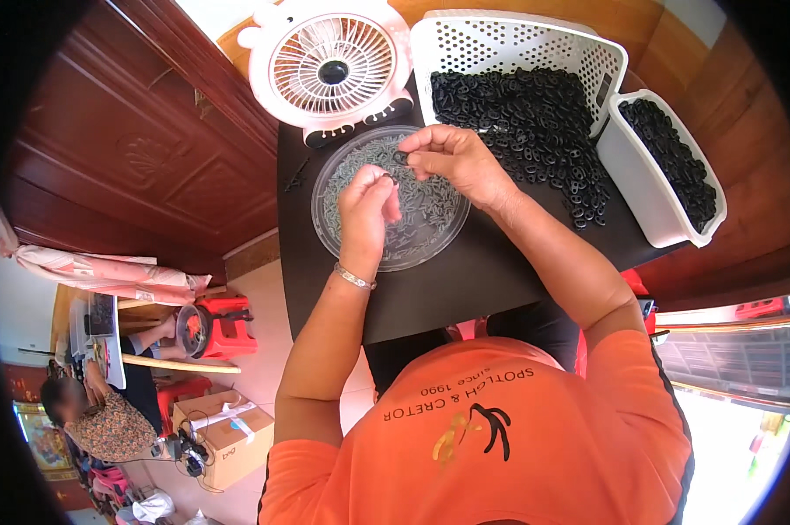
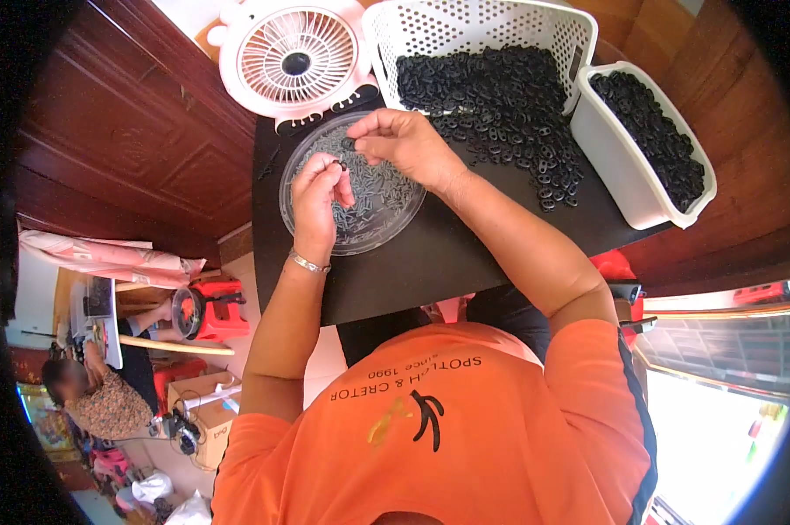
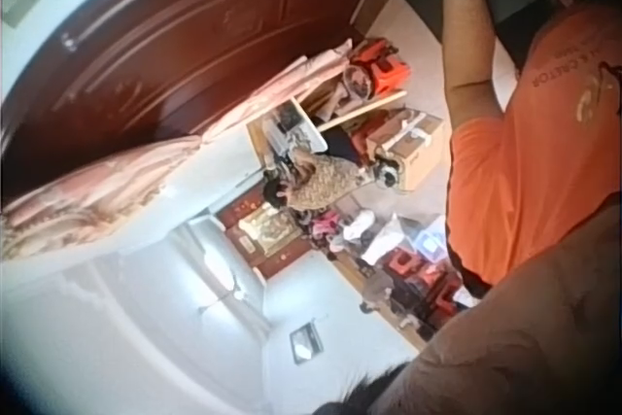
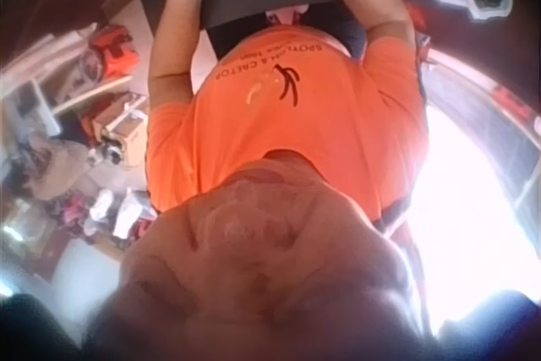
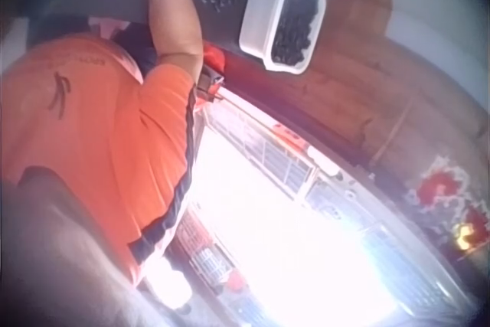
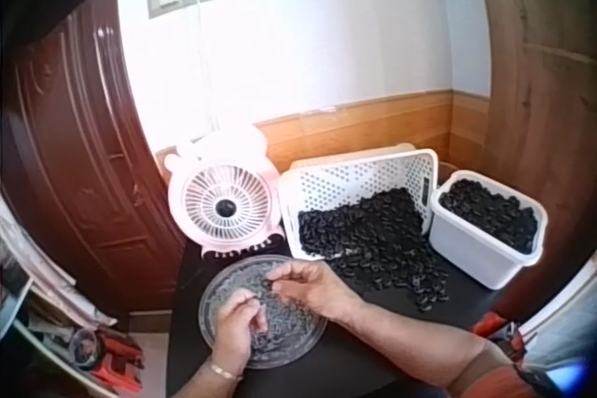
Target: The person assembles plastic fasteners by picking up pins from a tray and inserting them into plastic components by hand.
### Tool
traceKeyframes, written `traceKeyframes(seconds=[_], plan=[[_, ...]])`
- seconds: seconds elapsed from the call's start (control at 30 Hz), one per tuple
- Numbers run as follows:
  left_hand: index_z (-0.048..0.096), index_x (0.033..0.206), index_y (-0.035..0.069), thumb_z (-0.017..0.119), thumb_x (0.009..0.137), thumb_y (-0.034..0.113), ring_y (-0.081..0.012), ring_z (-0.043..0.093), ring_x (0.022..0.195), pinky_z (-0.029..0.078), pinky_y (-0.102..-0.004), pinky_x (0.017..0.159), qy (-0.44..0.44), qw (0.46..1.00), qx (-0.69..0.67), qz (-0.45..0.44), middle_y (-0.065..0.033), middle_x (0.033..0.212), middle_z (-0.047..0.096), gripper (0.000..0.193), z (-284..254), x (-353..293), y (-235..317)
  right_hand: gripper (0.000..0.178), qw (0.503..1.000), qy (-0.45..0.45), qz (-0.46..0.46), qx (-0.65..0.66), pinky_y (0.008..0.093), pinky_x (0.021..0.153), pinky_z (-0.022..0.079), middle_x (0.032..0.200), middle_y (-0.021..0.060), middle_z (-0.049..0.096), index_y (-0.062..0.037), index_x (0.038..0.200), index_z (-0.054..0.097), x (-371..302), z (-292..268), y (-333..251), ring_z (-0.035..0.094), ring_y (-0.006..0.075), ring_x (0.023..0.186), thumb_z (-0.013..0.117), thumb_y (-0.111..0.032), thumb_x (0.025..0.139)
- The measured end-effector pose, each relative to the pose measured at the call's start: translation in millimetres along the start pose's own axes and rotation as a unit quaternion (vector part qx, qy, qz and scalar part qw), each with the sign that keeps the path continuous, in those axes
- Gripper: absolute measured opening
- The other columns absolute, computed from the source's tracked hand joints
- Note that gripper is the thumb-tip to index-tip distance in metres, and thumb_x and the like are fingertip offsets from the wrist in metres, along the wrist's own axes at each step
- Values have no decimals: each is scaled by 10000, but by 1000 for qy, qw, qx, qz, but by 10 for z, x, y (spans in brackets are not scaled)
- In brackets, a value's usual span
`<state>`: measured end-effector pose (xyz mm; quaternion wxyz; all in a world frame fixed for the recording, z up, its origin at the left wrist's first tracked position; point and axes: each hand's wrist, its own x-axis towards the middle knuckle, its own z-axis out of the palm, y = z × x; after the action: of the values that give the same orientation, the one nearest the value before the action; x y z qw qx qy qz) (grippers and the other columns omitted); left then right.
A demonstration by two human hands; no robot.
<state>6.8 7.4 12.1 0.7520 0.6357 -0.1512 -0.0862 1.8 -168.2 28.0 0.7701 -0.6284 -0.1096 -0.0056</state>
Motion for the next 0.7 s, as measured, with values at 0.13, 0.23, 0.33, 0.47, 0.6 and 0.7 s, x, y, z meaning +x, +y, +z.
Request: traceKeyframes(seconds=[0.13, 0.23, 0.33, 0.47, 0.6, 0.7], plan=[[527, 798, 25, 478, 875, 128, -101, 480, 495, 374, -210, 465, 2, 1000, 5, -2, -35, 632, 520, 138, 12, -5, 15, 160, 1000, -19, -2, -13, 222, 688, 463, 823, 37, 621, 15, 982, 624, -6, 17, 1, 546, 87, 708, 600, -11, 826], [527, 798, 29, 481, 875, 128, -99, 480, 496, 374, -209, 464, 1, 1000, 10, -3, -35, 631, 520, 134, 4, -3, 8, 158, 1000, -22, -1, -18, 221, 691, 462, 821, 35, 621, 13, 979, 626, -20, 35, -24, 545, 85, 710, 599, -10, 826], [528, 804, 30, 483, 875, 127, -98, 479, 496, 374, -209, 463, -6, 1000, 9, -4, -35, 631, 520, 129, -12, 8, -23, 156, 1000, -22, 0, -17, 220, 691, 461, 818, 33, 622, 12, 977, 626, -26, 34, -31, 545, 83, 712, 598, -11, 825], [527, 808, 33, 487, 874, 131, -96, 480, 498, 373, -209, 462, -5, 1000, 16, -3, -32, 629, 519, 125, 3, 6, -20, 150, 1000, -25, -1, -14, 218, 690, 460, 812, 32, 621, 10, 971, 627, -41, 29, -47, 546, 81, 712, 597, -10, 825], [526, 804, 35, 489, 873, 136, -93, 481, 497, 372, -208, 462, -5, 1000, 18, -4, -28, 626, 519, 127, 0, -5, -11, 145, 1000, -28, -6, -12, 216, 688, 461, 811, 30, 620, 10, 967, 628, -24, 27, -15, 547, 80, 711, 596, -11, 827], [526, 798, 37, 490, 871, 136, -91, 481, 496, 372, -205, 462, -7, 1000, 17, -5, -25, 626, 519, 128, 0, -4, -13, 142, 1000, -24, -6, -4, 216, 688, 462, 810, 29, 619, 11, 965, 628, -23, 32, -10, 547, 78, 712, 593, -9, 829]])
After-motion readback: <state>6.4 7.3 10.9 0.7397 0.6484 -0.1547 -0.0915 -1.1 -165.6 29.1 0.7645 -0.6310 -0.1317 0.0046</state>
